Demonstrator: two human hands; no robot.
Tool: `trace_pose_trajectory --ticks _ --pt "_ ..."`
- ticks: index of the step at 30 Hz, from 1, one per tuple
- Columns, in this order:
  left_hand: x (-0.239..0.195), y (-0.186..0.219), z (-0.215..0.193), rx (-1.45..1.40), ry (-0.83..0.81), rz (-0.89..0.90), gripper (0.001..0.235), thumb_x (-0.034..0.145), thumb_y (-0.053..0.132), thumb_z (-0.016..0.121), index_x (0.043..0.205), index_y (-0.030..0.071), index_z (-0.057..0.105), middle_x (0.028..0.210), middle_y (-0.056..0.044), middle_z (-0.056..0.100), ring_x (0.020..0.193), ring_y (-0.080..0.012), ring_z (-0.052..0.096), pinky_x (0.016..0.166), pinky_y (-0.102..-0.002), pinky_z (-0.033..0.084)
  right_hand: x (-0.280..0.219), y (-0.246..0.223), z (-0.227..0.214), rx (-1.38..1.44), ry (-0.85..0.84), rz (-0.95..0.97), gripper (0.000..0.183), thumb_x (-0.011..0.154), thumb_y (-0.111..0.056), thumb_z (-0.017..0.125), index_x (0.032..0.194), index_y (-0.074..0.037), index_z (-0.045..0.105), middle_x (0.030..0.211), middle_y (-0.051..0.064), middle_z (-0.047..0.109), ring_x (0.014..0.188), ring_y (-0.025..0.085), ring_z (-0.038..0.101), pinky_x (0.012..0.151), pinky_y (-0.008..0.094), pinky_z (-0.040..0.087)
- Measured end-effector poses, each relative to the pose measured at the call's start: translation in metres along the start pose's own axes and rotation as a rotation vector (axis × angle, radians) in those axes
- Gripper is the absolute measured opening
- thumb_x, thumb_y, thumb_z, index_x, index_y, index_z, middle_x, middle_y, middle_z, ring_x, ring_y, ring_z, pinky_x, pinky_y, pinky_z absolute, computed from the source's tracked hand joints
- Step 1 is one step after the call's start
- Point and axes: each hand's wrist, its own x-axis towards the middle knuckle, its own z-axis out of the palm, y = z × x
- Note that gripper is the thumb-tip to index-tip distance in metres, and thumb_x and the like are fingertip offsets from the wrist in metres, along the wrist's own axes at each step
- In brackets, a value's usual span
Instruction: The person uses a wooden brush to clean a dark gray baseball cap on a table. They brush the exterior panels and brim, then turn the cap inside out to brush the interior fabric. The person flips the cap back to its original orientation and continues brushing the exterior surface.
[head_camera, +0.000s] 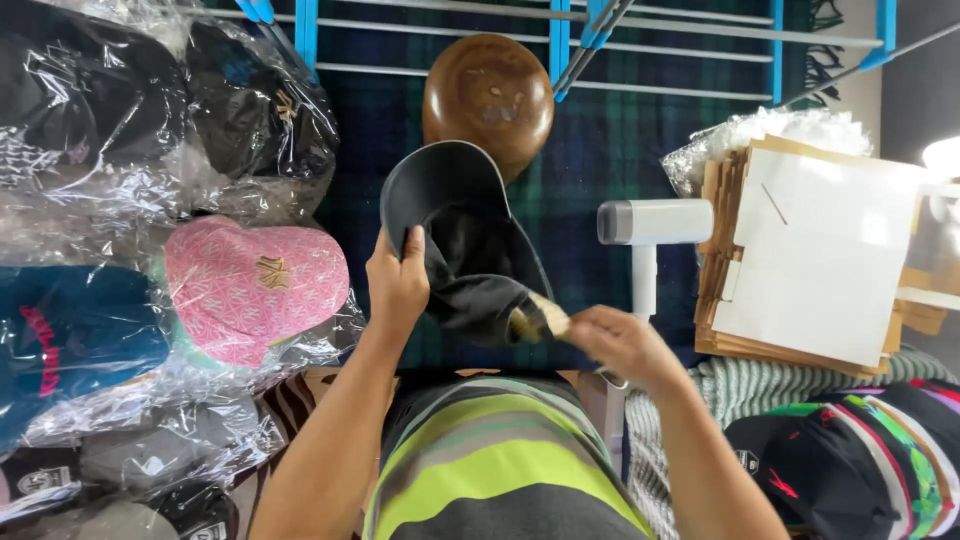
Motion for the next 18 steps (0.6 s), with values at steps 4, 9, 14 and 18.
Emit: trace_pose_trajectory --ticks 4,9,14,18 --pt "-0.015 -0.003 0.004 -0.167 0.003 -0.097 0.039 0.106 0.022 0.053 0.144 0.013 0.057 0.131 -0.014 0.068 0.123 -0.0319 0.063 0.104 -0.047 0.050 0.021 0.059 -0.019 0.226 0.222 -0.093 0.025 0.101 -0.023 0.062 0.104 -0.001 0.073 0.046 0.008 0.048 0.037 0.017 0.051 0.036 0.027 0.045" --pt "-0.041 -0.026 0.029 -0.446 -0.053 -0.278 0.050 0.094 0.008 0.062 0.143 0.008 0.056 0.132 -0.016 0.065 0.125 -0.0300 0.059 0.110 -0.051 0.044 0.029 0.043 0.014 -0.311 0.614 -0.227 0.019 0.097 -0.033 0.070 0.111 -0.019 0.068 0.059 0.008 0.063 0.059 0.027 0.068 0.058 0.039 0.054" --pt "-0.071 -0.051 0.057 -0.811 -0.204 -0.338 0.078 0.074 -0.009 0.060 0.149 0.005 0.044 0.133 -0.020 0.059 0.123 -0.0369 0.056 0.108 -0.059 0.041 0.075 0.020 0.093 -0.509 0.552 -0.614 0.021 0.088 -0.041 0.077 0.092 -0.022 0.068 0.073 0.004 0.069 0.068 0.028 0.071 0.056 0.041 0.057" --pt "-0.090 -0.055 0.054 -0.914 -0.191 -0.381 0.088 0.072 -0.013 0.057 0.156 0.005 0.035 0.142 -0.028 0.053 0.129 -0.0463 0.052 0.105 -0.062 0.043 0.102 0.047 0.053 -0.698 0.883 -0.515 0.019 0.093 -0.034 0.077 0.097 -0.021 0.064 0.075 0.004 0.064 0.065 0.027 0.069 0.053 0.042 0.056"
